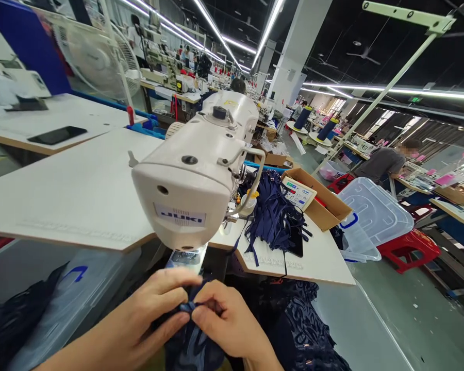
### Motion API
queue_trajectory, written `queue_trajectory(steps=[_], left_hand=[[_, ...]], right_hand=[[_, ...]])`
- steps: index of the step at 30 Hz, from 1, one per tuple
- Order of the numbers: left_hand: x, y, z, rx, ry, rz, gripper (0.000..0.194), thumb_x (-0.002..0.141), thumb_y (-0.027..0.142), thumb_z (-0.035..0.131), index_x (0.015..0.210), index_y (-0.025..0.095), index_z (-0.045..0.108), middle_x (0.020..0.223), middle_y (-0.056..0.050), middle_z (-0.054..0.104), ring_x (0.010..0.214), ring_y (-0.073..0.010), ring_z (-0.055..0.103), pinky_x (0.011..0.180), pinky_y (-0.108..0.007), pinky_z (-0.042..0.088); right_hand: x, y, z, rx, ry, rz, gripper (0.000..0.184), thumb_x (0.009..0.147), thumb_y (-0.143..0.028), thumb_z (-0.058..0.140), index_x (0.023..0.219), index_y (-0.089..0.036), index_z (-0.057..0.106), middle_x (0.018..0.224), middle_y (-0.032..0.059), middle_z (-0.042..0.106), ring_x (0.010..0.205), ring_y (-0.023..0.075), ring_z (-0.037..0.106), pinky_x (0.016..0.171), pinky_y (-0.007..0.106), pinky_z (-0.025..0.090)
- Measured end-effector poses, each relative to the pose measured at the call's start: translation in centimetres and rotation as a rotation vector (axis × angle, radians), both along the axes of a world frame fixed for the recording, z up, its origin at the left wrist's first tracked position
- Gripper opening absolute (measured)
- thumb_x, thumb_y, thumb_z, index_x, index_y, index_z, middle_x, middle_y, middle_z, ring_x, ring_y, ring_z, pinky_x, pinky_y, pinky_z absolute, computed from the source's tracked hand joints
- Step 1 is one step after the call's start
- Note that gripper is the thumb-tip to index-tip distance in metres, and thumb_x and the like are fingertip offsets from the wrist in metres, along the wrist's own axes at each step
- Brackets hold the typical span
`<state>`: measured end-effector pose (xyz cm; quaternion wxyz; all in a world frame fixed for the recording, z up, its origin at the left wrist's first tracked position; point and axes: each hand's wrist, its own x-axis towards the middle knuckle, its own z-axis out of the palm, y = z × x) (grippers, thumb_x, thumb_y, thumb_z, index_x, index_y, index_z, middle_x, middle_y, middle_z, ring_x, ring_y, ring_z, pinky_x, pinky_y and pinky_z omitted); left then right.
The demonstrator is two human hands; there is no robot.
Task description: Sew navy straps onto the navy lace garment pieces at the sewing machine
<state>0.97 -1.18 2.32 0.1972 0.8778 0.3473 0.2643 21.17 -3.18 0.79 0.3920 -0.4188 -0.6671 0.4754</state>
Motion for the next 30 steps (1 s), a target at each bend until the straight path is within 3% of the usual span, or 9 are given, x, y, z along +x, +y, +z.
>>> queue_trajectory(steps=[4,8,11,14,17,21,23,26,30], left_hand=[[-0.9,-0.6,0.5,-0.583,-0.083,-0.079,0.033,0.094,0.042,0.04,0.082,0.02,0.062,0.074,0.003,0.062,0.066,-0.0109,0.053,0.06,-0.018,0.044],[-1.2,0.3,-0.3,-0.78,-0.197,-0.013,0.043,0.093,0.051,0.035,0.08,0.017,0.058,0.074,0.002,0.061,0.068,-0.0121,0.053,0.061,-0.021,0.045],[-1.6,1.0,-1.0,-0.549,-0.074,0.193,0.042,0.094,0.05,0.034,0.075,0.019,0.056,0.068,0.003,0.06,0.063,-0.0127,0.055,0.055,-0.021,0.042],[-1.9,1.2,-1.9,0.128,0.03,0.442,0.03,0.093,0.043,0.042,0.086,0.021,0.061,0.08,-0.001,0.067,0.073,-0.0176,0.063,0.065,-0.027,0.045],[-1.8,1.2,-3.1,0.552,0.019,0.37,0.029,0.095,0.027,0.042,0.119,0.023,0.057,0.115,-0.006,0.066,0.108,-0.0186,0.059,0.097,-0.033,0.037],[-1.1,1.2,-4.3,0.516,0.007,0.181,0.04,0.096,0.016,0.033,0.131,0.028,0.049,0.12,0.001,0.066,0.119,-0.0117,0.053,0.106,-0.03,0.024],[-0.7,1.1,-4.4,0.492,0.029,0.196,0.04,0.096,0.017,0.036,0.131,0.029,0.05,0.121,0.001,0.066,0.12,-0.013,0.052,0.103,-0.032,0.024],[-0.2,0.9,-4.0,0.484,0.059,0.258,0.039,0.095,0.018,0.038,0.129,0.032,0.052,0.119,0.002,0.067,0.116,-0.0142,0.055,0.097,-0.033,0.028],[0.7,0.7,-3.3,0.452,0.081,0.349,0.035,0.097,0.021,0.037,0.125,0.033,0.055,0.118,0.003,0.068,0.112,-0.0163,0.058,0.091,-0.036,0.031]], right_hand=[[-0.5,0.0,1.5,0.325,-0.222,0.022,0.011,0.093,-0.022,0.048,0.094,-0.022,0.06,0.085,0.0033,0.058,0.078,0.0147,0.055,0.069,0.025,0.045],[-1.9,1.9,0.7,0.729,-0.676,-0.052,0.023,0.093,-0.013,0.042,0.101,-0.021,0.062,0.086,0.007,0.063,0.071,0.018,0.051,0.06,0.028,0.042],[-3.0,3.5,-0.7,0.821,-0.816,-0.141,0.02,0.093,-0.015,0.046,0.099,-0.022,0.064,0.084,0.0061,0.065,0.07,0.0195,0.05,0.057,0.029,0.04],[-3.7,4.1,-1.5,0.727,-0.836,-0.307,0.015,0.093,-0.024,0.051,0.092,-0.026,0.066,0.079,0.0042,0.062,0.068,0.0182,0.05,0.056,0.027,0.038],[-3.8,3.5,-1.8,0.668,-0.812,-0.417,0.021,0.094,-0.027,0.049,0.087,-0.027,0.069,0.071,0.0034,0.056,0.064,0.0166,0.048,0.054,0.025,0.036],[-3.1,2.7,-2.3,0.459,-0.483,-0.36,0.024,0.096,-0.026,0.045,0.102,-0.027,0.068,0.08,0.0033,0.061,0.075,0.0165,0.055,0.067,0.026,0.044],[-2.7,2.9,-2.5,0.293,-0.264,-0.313,0.021,0.095,-0.026,0.047,0.105,-0.026,0.066,0.088,0.0028,0.064,0.081,0.016,0.058,0.075,0.027,0.046],[-2.6,3.6,-2.7,0.083,-0.051,-0.375,0.014,0.09,-0.027,0.052,0.098,-0.021,0.06,0.081,0.0,0.061,0.073,0.0137,0.057,0.069,0.025,0.047],[-2.9,4.7,-2.6,0.048,-0.047,-0.479,0.007,0.085,-0.027,0.053,0.088,-0.021,0.051,0.074,-0.0032,0.054,0.067,0.0126,0.054,0.065,0.024,0.045]])
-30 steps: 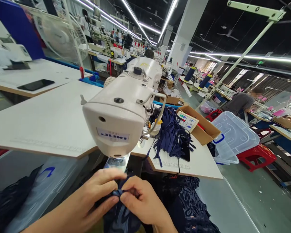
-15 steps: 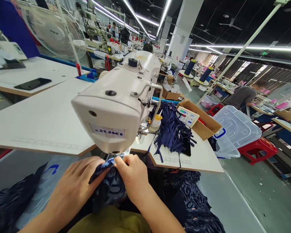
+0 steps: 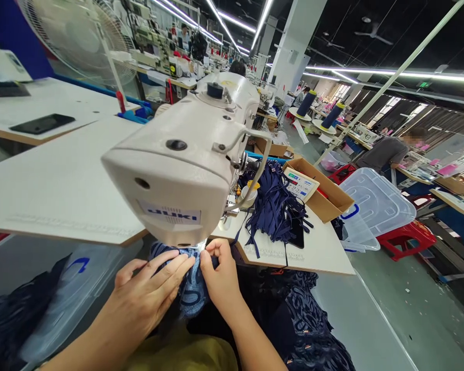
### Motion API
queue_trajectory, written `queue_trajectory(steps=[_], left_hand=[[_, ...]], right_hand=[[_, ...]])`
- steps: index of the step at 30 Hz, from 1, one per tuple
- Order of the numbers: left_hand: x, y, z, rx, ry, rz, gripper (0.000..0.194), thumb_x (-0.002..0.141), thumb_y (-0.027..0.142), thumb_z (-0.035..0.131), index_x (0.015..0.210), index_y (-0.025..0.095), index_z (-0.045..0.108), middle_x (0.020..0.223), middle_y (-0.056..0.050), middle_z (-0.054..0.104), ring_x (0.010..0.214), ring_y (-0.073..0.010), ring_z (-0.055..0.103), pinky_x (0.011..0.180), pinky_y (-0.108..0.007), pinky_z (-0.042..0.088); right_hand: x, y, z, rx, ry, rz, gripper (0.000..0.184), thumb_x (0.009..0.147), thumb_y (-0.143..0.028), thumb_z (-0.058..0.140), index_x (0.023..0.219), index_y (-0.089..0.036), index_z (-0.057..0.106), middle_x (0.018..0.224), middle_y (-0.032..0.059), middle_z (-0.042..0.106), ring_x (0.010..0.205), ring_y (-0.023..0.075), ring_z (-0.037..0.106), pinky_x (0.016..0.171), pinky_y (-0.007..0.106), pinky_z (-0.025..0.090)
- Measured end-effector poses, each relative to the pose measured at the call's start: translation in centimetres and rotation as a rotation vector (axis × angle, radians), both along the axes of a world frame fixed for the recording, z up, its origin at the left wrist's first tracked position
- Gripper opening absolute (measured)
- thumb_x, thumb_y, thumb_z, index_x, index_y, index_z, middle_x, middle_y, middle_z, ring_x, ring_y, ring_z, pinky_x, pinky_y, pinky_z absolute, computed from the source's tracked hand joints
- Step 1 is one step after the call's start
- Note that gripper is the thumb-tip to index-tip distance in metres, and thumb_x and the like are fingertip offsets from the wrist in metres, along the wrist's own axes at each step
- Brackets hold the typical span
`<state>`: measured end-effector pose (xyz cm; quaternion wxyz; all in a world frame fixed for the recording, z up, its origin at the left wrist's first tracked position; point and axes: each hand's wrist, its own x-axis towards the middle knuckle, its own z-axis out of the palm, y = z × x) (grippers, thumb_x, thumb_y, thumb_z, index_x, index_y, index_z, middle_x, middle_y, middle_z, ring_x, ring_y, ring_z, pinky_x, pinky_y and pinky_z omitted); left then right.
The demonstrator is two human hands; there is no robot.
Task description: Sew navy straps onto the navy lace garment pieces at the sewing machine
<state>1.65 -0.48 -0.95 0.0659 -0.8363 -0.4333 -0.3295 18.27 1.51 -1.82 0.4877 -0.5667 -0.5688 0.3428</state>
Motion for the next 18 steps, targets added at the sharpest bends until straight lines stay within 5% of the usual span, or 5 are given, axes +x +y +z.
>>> queue_trajectory(steps=[18], left_hand=[[1.05,-0.01,-0.22,0.083,0.048,0.088,0.033,0.097,0.021,0.037,0.119,0.024,0.061,0.117,0.002,0.068,0.105,-0.0212,0.059,0.085,-0.04,0.033]], right_hand=[[-0.39,1.05,0.12,0.014,-0.201,-0.056,0.005,0.085,-0.026,0.05,0.084,-0.021,0.05,0.073,-0.0019,0.06,0.068,0.0152,0.058,0.067,0.027,0.045]])
